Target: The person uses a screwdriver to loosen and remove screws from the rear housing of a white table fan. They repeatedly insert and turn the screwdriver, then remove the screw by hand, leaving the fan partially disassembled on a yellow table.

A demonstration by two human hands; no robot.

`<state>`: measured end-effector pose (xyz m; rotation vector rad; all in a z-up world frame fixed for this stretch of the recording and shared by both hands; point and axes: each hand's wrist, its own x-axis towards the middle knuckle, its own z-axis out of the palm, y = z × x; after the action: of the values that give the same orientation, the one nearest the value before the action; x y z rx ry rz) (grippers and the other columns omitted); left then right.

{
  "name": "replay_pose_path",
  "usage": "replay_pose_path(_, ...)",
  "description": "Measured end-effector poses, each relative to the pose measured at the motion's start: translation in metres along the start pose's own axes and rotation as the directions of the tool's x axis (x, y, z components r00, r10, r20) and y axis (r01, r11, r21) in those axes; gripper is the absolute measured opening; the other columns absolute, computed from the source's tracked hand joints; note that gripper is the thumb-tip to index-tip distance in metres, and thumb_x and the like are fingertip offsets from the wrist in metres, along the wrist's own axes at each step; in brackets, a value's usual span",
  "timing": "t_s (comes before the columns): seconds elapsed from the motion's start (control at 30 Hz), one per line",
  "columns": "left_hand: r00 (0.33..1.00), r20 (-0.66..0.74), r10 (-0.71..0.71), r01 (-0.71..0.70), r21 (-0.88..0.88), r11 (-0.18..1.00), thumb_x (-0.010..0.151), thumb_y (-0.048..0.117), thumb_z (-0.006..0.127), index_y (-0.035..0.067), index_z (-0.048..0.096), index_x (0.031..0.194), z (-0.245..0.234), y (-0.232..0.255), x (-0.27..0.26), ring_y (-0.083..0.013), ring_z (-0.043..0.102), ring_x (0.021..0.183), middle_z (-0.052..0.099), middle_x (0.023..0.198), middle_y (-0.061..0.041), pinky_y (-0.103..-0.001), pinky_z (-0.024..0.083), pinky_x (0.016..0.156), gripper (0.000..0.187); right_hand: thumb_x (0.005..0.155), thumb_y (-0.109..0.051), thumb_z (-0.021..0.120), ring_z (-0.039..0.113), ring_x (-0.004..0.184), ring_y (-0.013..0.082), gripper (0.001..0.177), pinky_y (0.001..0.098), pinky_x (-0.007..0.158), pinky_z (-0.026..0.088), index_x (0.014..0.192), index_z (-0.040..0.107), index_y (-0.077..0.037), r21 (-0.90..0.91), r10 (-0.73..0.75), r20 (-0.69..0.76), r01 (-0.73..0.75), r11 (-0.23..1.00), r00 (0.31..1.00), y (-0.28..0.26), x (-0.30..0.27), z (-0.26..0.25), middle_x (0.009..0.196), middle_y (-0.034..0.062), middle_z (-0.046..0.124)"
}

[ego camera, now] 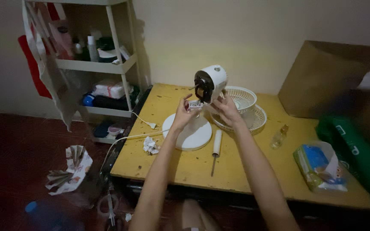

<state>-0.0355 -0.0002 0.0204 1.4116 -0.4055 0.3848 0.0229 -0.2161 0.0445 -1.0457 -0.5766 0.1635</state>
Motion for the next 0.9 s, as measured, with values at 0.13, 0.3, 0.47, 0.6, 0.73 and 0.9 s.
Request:
replay_pose_path(0.13, 0.996, 0.047, -0.079, 0.079, 0.001, 0.997, 0.085, 0.012, 0.078, 0.008, 0.030, 0.155, -0.006, 0.010, -0.002, -0.0207, 0.066, 0.112, 0.065, 0.126, -0.012, -0.036, 0.056, 0.096, 0.085, 0.091, -0.003, 0.067, 0.050, 0.135, 0.0303, 0.088, 0.0467, 0.114, 0.044, 0.163, 0.019, -0.019, -0.038, 0.089, -0.115, -0.094, 0.995, 0.989, -0.009, -0.001, 0.011, 0.152, 0.0190, 0.045)
replay_pose_path(0.3, 0.990, -0.065, -0.122, 0.112, -0.138, 0.984, 0.096, 0.030, 0.065, 0.013, 0.035, 0.158, -0.007, 0.003, 0.003, -0.0236, 0.061, 0.119, 0.058, 0.135, -0.017, -0.039, 0.055, 0.100, 0.070, 0.095, -0.004, 0.059, 0.047, 0.142, 0.0295, 0.071, 0.0475, 0.120, 0.041, 0.160, 0.029, -0.009, 0.018, -0.041, -0.104, 0.043, 0.999, 0.994, -0.016, -0.015, 0.019, 0.155, 0.0167, 0.046)
replay_pose_path(0.47, 0.989, -0.098, -0.115, 0.104, -0.109, 0.989, 0.100, 0.038, 0.054, 0.015, 0.043, 0.154, -0.016, -0.022, 0.012, -0.0235, 0.061, 0.119, 0.060, 0.136, -0.011, -0.036, 0.052, 0.098, 0.060, 0.097, -0.003, 0.057, 0.049, 0.142, 0.0289, 0.057, 0.0448, 0.118, 0.044, 0.152, 0.041, -0.007, -0.087, -0.101, -0.093, 0.093, 0.992, 0.991, -0.022, -0.016, 0.034, 0.152, 0.0153, 0.049)
replay_pose_path(0.6, 0.993, -0.098, -0.064, 0.035, -0.269, 0.962, 0.102, 0.040, 0.058, 0.009, 0.051, 0.150, -0.016, -0.030, 0.026, -0.0212, 0.058, 0.114, 0.064, 0.133, -0.010, -0.034, 0.047, 0.096, 0.057, 0.092, 0.002, 0.060, 0.054, 0.136, 0.0256, 0.051, 0.0401, 0.111, 0.047, 0.142, 0.050, -0.005, -0.307, -0.168, -0.223, 0.094, 0.947, 0.960, -0.037, -0.038, 0.062, 0.142, 0.0130, 0.057)
replay_pose_path(0.73, 0.985, -0.146, -0.091, 0.062, -0.190, 0.980, 0.101, 0.046, 0.058, 0.011, 0.050, 0.141, -0.008, -0.025, 0.037, -0.0124, 0.062, 0.113, 0.064, 0.128, -0.008, -0.030, 0.050, 0.094, 0.054, 0.097, -0.004, 0.057, 0.061, 0.123, 0.0244, 0.033, 0.0371, 0.106, 0.051, 0.129, 0.062, -0.004, -0.754, -0.058, -0.236, -0.145, 0.640, 0.970, -0.061, -0.087, 0.087, 0.131, 0.0128, 0.064)
replay_pose_path(0.9, 0.977, -0.162, -0.139, 0.128, -0.080, 0.989, 0.100, 0.046, 0.060, 0.014, 0.052, 0.143, 0.001, -0.022, 0.034, -0.0130, 0.051, 0.062, 0.061, 0.096, -0.013, -0.028, 0.038, 0.044, 0.054, 0.098, -0.013, 0.061, 0.063, 0.119, 0.0213, 0.017, 0.0370, 0.104, 0.052, 0.109, 0.075, -0.011, -0.999, 0.385, 0.046, 0.034, 0.039, 0.922, -0.079, -0.138, 0.086, 0.125, 0.0043, 0.068)
